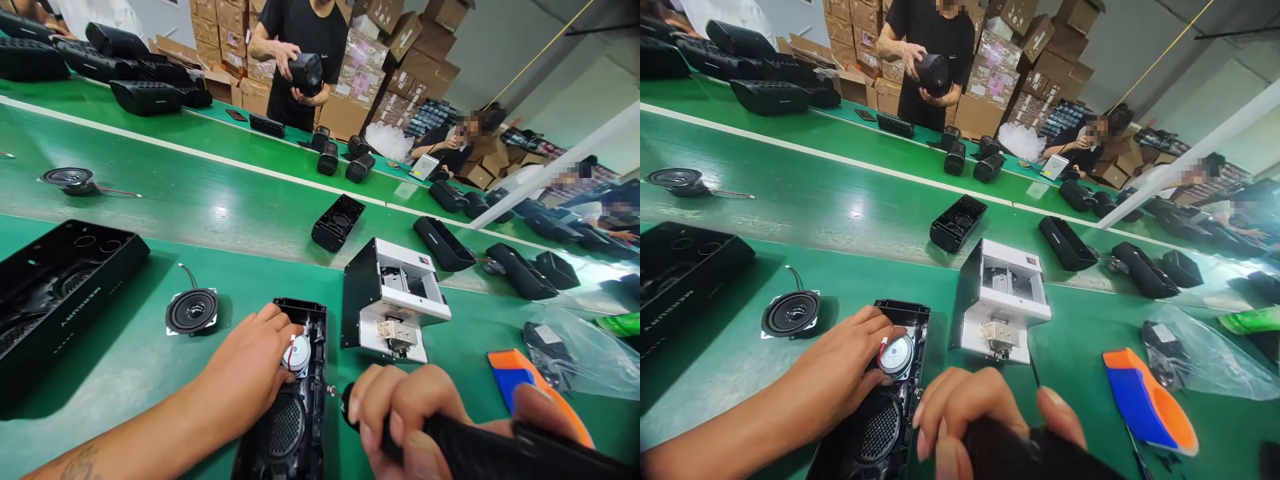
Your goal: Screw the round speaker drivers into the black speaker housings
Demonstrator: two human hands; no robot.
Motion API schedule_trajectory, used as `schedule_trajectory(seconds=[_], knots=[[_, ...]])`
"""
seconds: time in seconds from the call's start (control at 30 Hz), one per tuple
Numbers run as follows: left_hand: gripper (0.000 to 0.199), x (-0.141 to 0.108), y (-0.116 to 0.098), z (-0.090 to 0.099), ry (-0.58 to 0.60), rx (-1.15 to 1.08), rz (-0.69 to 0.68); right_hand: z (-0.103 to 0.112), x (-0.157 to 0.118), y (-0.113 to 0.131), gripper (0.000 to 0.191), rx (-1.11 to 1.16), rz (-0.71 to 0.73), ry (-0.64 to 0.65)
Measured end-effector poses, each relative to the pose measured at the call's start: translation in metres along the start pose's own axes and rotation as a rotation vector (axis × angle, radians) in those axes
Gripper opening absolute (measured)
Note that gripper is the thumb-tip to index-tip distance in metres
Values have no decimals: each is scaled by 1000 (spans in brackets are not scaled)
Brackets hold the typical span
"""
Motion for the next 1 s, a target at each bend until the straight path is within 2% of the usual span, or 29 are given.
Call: schedule_trajectory(seconds=[0.17,0.3,0.43,0.63,0.77,1.0], knots=[[38,1,-4,2,32,21,17,-13,-5,-6,2,-62,82,-176],[35,0,-5,1,70,22,31,-16,-5,-10,46,7,63,-189],[35,1,-6,3,89,25,37,-12,-11,-21,54,77,44,-221],[42,3,-9,5,119,35,49,-10,-23,-34,61,113,25,-183],[44,3,-10,4,124,41,47,-10,-20,-37,53,122,-12,-142],[45,2,-11,1,142,41,49,-23,-11,-36,43,169,-1,8]])
Point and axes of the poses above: each hand's wrist, its own x-axis towards the middle knuckle, its own z-axis out of the back of the hand, y = z × x, the point moved 10 cm from there along x, towards the middle knuckle, and after that the axes turned 7 degrees about -y, right-handed, at the moved point
